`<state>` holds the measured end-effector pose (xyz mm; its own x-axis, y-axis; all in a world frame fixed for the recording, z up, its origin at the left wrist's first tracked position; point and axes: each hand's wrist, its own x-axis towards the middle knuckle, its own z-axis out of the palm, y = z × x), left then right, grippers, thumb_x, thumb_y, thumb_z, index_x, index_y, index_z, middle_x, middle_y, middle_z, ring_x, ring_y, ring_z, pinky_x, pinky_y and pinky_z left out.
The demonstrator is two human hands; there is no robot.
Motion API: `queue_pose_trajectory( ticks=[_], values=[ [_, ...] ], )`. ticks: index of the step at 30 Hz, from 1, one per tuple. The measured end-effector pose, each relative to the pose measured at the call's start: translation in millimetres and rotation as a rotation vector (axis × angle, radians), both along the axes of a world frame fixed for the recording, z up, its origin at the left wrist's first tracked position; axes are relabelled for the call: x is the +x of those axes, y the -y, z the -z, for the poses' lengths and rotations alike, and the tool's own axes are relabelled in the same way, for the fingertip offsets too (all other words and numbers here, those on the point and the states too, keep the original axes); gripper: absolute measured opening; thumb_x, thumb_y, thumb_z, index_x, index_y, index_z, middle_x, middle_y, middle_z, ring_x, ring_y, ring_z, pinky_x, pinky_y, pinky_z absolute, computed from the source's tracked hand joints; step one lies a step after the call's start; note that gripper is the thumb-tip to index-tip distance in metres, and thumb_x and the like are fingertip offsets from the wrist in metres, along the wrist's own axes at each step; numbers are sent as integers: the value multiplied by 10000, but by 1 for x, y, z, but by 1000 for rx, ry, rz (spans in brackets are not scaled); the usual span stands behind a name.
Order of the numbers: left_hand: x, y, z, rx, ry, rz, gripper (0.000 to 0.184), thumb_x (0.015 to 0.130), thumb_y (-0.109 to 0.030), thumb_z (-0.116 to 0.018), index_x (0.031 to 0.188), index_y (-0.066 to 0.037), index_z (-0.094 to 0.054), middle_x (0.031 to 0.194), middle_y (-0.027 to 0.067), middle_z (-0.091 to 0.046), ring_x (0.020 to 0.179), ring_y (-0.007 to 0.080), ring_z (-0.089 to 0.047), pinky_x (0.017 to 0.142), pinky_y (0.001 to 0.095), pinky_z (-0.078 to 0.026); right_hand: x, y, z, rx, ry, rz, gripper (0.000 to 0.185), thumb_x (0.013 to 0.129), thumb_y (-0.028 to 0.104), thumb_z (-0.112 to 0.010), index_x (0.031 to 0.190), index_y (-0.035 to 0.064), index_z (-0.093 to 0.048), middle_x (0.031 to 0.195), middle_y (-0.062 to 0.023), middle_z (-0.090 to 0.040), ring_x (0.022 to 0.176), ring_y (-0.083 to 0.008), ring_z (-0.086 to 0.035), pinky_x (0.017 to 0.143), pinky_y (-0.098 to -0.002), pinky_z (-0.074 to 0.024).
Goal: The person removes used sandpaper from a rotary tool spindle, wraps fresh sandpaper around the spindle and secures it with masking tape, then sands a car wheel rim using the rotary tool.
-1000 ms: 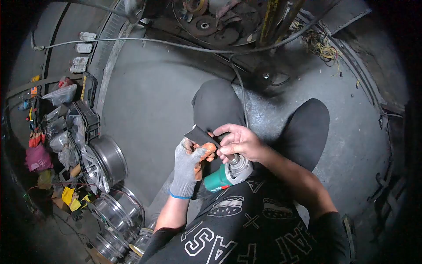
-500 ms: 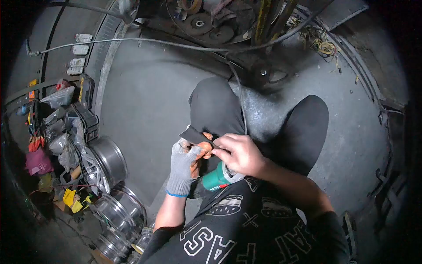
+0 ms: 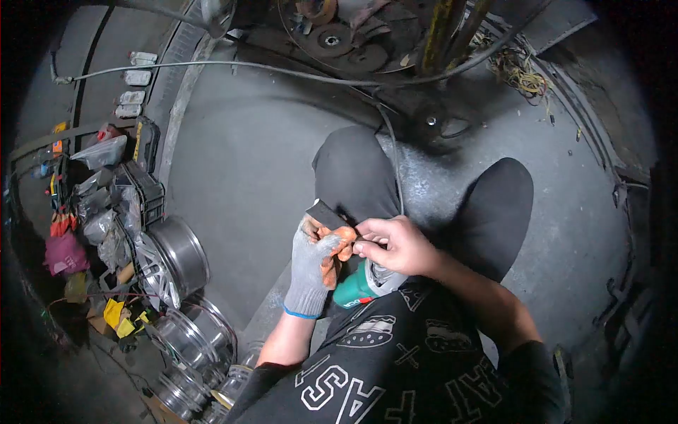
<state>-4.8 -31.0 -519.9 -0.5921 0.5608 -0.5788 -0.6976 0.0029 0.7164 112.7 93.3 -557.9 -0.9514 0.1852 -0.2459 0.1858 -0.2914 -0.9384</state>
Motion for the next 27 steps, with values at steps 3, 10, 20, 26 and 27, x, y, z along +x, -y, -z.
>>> queue_pose_trajectory(
  ticks=[3, 10, 20, 26, 27],
  values=[
    [5, 9, 6, 4, 22, -44, 248, 772, 22, -649, 801, -64, -417, 713, 82, -521, 634, 165, -559, 545, 289, -456, 1, 4, -5, 239, -88, 99, 200, 863, 75, -613, 1016, -52, -602, 865, -201, -670, 764, -289, -681, 687, -353, -524],
    [6, 12, -5, -123, -58, -57, 214, 762, 28, -630, 812, -53, -438, 752, 97, -542, 704, 198, -577, 648, 323, -473, 5, 14, -20, 548, 22, 149, 183, 871, 91, -596, 988, -49, -596, 899, -221, -623, 794, -359, -622, 719, -367, -494],
    [-2, 15, 7, 0, 37, -10, 146, 767, 12, -656, 785, -32, -518, 756, 105, -581, 690, 200, -584, 626, 324, -472, -1, 0, 28, -720, -50, -49, 295, 916, 59, -542, 1174, -33, -435, 840, -106, -629, 699, -125, -602, 669, -264, -500],
    [-5, 11, 4, -39, 72, 63, 150, 765, 0, -670, 762, -44, -527, 724, 85, -579, 641, 178, -563, 604, 317, -462, -6, 4, 5, -463, 95, 53, 199, 936, 127, -557, 1070, -13, -512, 800, -75, -626, 672, -100, -582, 621, -245, -489],
    [-5, 12, 6, -40, 72, 56, 150, 765, 1, -671, 764, -47, -529, 715, 78, -574, 629, 172, -556, 592, 310, -455, -7, 5, 7, -464, 119, 51, 193, 934, 134, -566, 1055, -10, -522, 782, -66, -625, 661, -96, -578, 615, -242, -487]
  ],
)
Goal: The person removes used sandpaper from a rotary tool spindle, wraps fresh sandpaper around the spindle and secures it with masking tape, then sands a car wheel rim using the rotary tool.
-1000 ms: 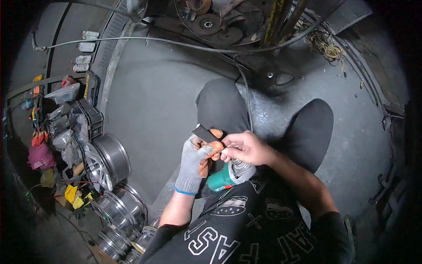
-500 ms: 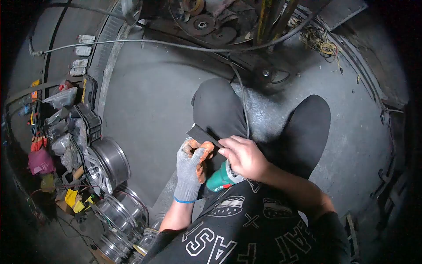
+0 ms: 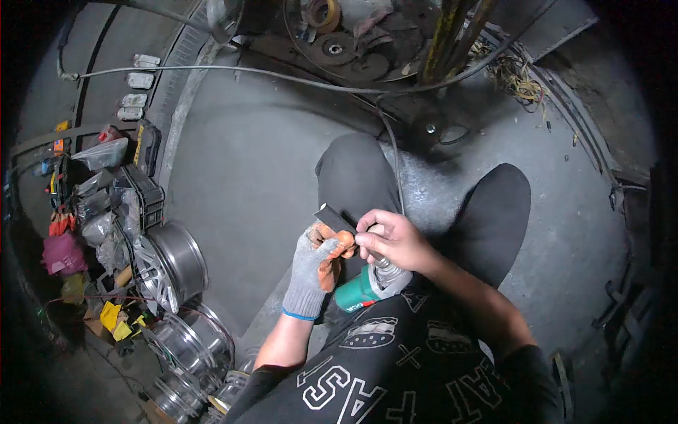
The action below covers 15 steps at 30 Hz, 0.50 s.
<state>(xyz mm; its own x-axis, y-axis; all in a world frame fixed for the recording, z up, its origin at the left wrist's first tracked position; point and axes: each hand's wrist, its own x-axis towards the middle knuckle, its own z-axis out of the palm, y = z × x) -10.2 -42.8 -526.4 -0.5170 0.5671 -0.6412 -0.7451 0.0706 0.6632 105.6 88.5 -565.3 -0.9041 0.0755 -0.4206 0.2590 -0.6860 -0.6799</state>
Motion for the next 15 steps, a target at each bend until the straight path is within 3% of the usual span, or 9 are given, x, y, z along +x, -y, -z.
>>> queue_pose_trajectory(
  ticks=[5, 7, 8, 10, 15],
  values=[
    [-4, 3, 4, 13, -9, 18, 153, 762, -11, -680, 768, -53, -533, 704, 60, -565, 609, 151, -548, 570, 284, -438, -4, 1, -7, 45, 31, 15, 164, 926, 137, -584, 1005, -3, -548, 719, -47, -620, 633, -82, -569, 580, -238, -479],
    [-7, 1, -4, -152, -176, 111, 156, 756, -22, -682, 817, -58, -543, 754, 49, -575, 669, 144, -572, 603, 272, -466, -3, 4, -14, 239, 100, 19, 144, 923, 135, -588, 986, 9, -559, 697, -39, -616, 617, -75, -568, 561, -235, -472],
    [-6, -2, -8, -148, -177, 107, 156, 756, -22, -682, 817, -58, -543, 754, 49, -575, 669, 144, -572, 603, 272, -466, -2, 11, -9, 243, 38, 114, 144, 917, 145, -594, 973, 17, -558, 668, -45, -618, 600, -78, -574, 548, -247, -466],
    [-6, -10, -16, -161, -300, 6, 162, 735, 5, -667, 827, -54, -548, 762, 46, -577, 665, 129, -581, 613, 243, -474, 0, 7, -22, 350, 47, 75, 130, 923, 123, -582, 978, 11, -544, 688, -46, -624, 624, -79, -586, 572, -240, -475],
    [-5, 1, -15, -159, -170, 23, 138, 721, -7, -693, 749, -43, -562, 698, 20, -550, 641, 91, -534, 576, 227, -427, 4, 12, -21, 548, 41, 74, 132, 923, 110, -577, 989, 8, -526, 691, -62, -639, 633, -78, -605, 586, -237, -487]
  ],
)
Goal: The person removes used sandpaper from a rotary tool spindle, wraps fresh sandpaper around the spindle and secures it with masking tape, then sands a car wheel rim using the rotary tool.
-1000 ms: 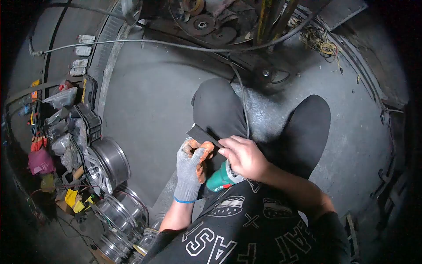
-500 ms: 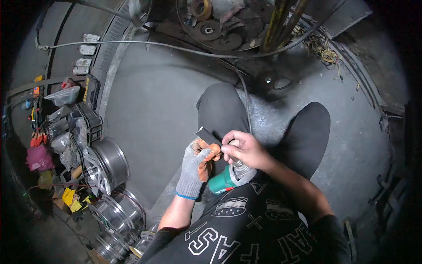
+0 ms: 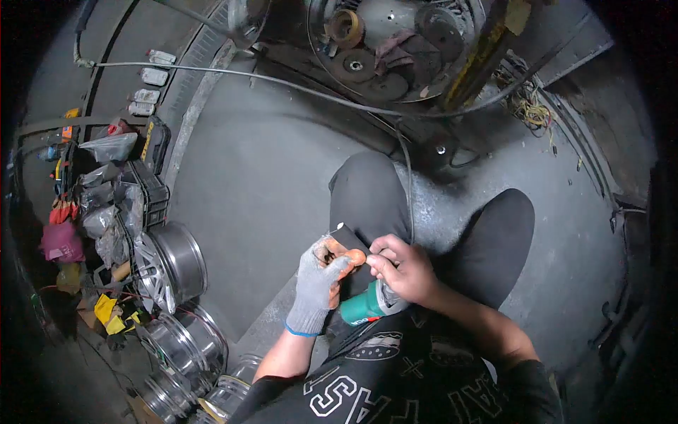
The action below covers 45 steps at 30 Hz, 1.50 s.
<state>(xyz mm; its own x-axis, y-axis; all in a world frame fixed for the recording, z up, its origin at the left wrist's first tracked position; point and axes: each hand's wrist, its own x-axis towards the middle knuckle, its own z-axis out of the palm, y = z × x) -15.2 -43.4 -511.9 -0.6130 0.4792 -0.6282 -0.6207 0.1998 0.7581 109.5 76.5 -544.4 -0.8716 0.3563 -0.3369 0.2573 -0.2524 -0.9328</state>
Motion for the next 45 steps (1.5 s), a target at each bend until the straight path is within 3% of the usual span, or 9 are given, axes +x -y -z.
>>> queue_pose_trajectory(
  ticks=[4, 9, 15, 22, 28, 30, 35, 38, 45],
  values=[
    [4, 7, 2, -3, -99, 100, 125, 751, -35, -683, 764, -41, -559, 717, 28, -552, 645, 102, -533, 593, 241, -431, -1, 0, -1, 20, 43, -3, 131, 918, 104, -580, 996, 16, -521, 706, -64, -637, 631, -91, -601, 585, -239, -479],
    [11, 12, 15, 122, -25, 15, 127, 770, -57, -684, 792, -32, -562, 742, 43, -551, 664, 120, -531, 607, 264, -430, -1, -14, 23, -620, -132, -87, 127, 933, 131, -542, 993, 22, -518, 716, -51, -608, 598, -107, -588, 563, -242, -469],
    [5, 2, 16, 188, 70, 89, 95, 778, -25, -641, 798, -25, -548, 766, 92, -594, 670, 171, -571, 594, 285, -452, -3, -23, 36, -849, -165, -234, 168, 942, 119, -519, 1059, 4, -482, 745, -75, -618, 659, -112, -607, 598, -242, -481],
    [-5, 1, 20, 138, 88, 104, 117, 763, -20, -636, 860, -9, -572, 773, 73, -597, 668, 136, -566, 592, 256, -455, 2, -7, 15, -235, -9, 3, 174, 917, 134, -589, 1006, -13, -560, 744, -27, -585, 672, -87, -572, 596, -233, -460],
    [-13, 0, 26, 99, 107, 190, 158, 762, -31, -660, 900, -29, -582, 808, 63, -601, 695, 143, -581, 591, 269, -461, -8, -22, 19, -474, -4, -33, 170, 907, 122, -601, 968, -36, -586, 752, -38, -599, 638, -96, -571, 583, -240, -464],
    [-8, -4, 23, 67, 84, 113, 150, 742, -25, -680, 819, -44, -553, 754, 59, -587, 650, 128, -555, 589, 249, -456, -8, -23, 20, -544, -16, -31, 170, 910, 121, -594, 968, -39, -588, 756, -42, -604, 640, -99, -574, 588, -245, -474],
    [1, -11, 13, 21, 63, 23, 192, 731, 12, -659, 878, -41, -548, 800, 38, -567, 692, 119, -560, 629, 240, -468, -11, -24, 23, -705, -12, -42, 163, 923, 108, -573, 972, -46, -592, 774, -53, -613, 642, -104, -579, 612, -251, -500],
    [8, -12, 12, -34, -59, -29, 219, 721, 34, -658, 890, -41, -542, 794, 23, -544, 687, 109, -550, 627, 235, -463, -12, -13, 19, -618, 21, 32, 162, 918, 106, -586, 971, -46, -603, 768, -49, -619, 631, -98, -580, 602, -244, -507],
    [12, -17, 10, 8, -222, -136, 307, 687, 64, -699, 929, -33, -538, 780, 27, -533, 614, 71, -497, 558, 221, -428, -8, 8, 14, -24, 25, 209, 138, 880, 122, -647, 926, -8, -640, 621, -51, -603, 529, -83, -536, 487, -245, -416]
  ],
)
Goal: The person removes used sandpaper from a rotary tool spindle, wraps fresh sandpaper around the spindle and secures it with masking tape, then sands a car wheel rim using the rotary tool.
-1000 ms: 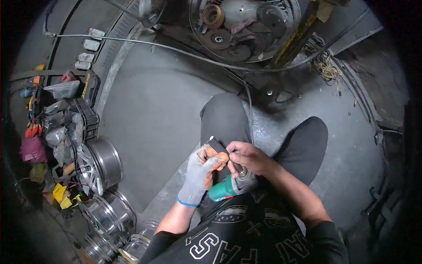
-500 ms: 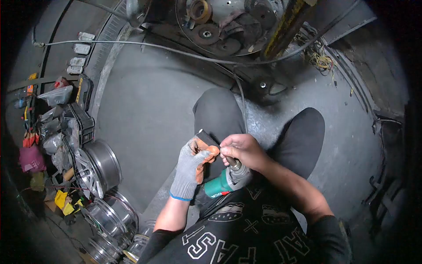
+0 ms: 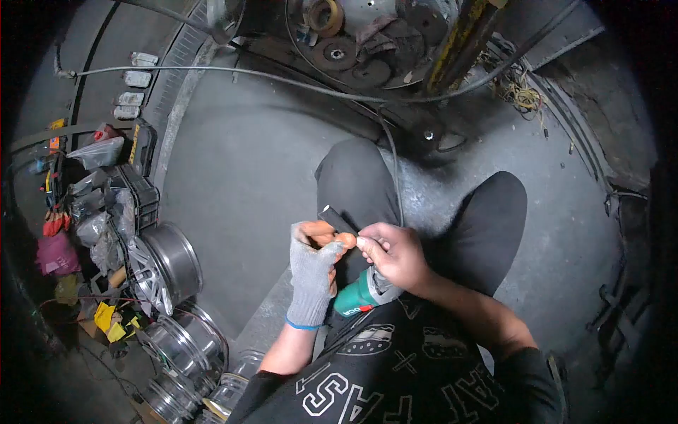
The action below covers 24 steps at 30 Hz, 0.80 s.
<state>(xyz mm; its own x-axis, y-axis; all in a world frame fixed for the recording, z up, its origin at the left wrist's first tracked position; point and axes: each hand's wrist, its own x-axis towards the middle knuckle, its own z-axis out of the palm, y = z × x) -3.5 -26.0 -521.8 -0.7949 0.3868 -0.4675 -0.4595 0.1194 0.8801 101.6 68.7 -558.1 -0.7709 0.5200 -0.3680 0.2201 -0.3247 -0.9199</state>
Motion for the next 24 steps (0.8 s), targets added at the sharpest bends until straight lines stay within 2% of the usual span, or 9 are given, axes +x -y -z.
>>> queue_pose_trajectory(
  ticks=[4, 9, 11, 13, 14, 16, 17, 19, 24],
  values=[
    [-8, 0, -10, -34, 105, 104, 402, 673, 70, -719, 1031, 3, -550, 810, 49, -553, 670, 86, -535, 589, 207, -443, 4, 2, 0, 128, -43, 26, 146, 845, 117, -679, 915, -4, -637, 626, -111, -603, 519, -107, -543, 483, -276, -416],
    [-15, -22, -23, 236, 293, 76, 459, 816, -79, -660, 1224, 77, -517, 989, 132, -616, 879, 187, -603, 844, 286, -479, 2, 0, -8, 387, -105, 92, 134, 853, 117, -671, 889, -4, -629, 634, -102, -603, 538, -111, -562, 504, -301, -444],
    [-22, -13, -2, 176, 232, 252, 380, 847, -184, -641, 1123, 66, -561, 981, 142, -614, 920, 225, -589, 817, 320, -480, 2, -1, -6, 429, -132, 100, 135, 862, 122, -662, 880, -6, -623, 640, -94, -602, 559, -109, -577, 516, -305, -455],
    [-21, -13, -2, 210, 324, 239, 344, 843, -164, -641, 1088, 68, -573, 975, 156, -622, 916, 241, -598, 798, 326, -495, 8, -5, 1, -76, 21, -93, 160, 898, 104, -622, 991, -25, -605, 753, -70, -634, 647, -154, -627, 598, -277, -509],
    [-24, -6, 9, 247, 372, 264, 364, 837, -148, -642, 1107, 88, -587, 1017, 185, -657, 960, 244, -627, 888, 324, -480, 10, -9, 4, -76, 27, -88, 160, 898, 104, -622, 991, -25, -605, 753, -70, -634, 647, -154, -627, 598, -277, -509],
    [-27, -3, 7, 250, 370, 291, 353, 815, -129, -657, 1089, 85, -594, 1011, 181, -657, 942, 243, -633, 876, 326, -489, 7, -23, 11, -547, -113, -203, 148, 932, 136, -567, 903, -7, -590, 758, -56, -619, 649, -142, -617, 574, -281, -505],
    [-28, -2, 9, 254, 368, 303, 349, 804, -119, -664, 1080, 83, -597, 1008, 179, -657, 933, 243, -636, 869, 327, -493, 7, -27, 17, -547, -110, -201, 148, 932, 136, -567, 903, -7, -590, 758, -56, -619, 649, -142, -617, 574, -281, -505],
    [-30, 1, 20, 297, 343, 339, 310, 779, -86, -680, 1033, 75, -606, 988, 174, -657, 908, 247, -642, 850, 334, -505, 6, -32, 32, -927, -234, -349, 161, 954, 139, -519, 894, -2, -567, 794, -65, -616, 645, -144, -611, 588, -278, -523],
    [-24, -5, 14, 311, 228, 338, 254, 764, -71, -682, 969, 48, -592, 922, 180, -645, 892, 278, -631, 813, 365, -517, 8, -31, 14, -860, -208, -323, 213, 963, 182, -511, 858, 4, -562, 785, -67, -613, 657, -148, -618, 588, -292, -527]
  ],
)
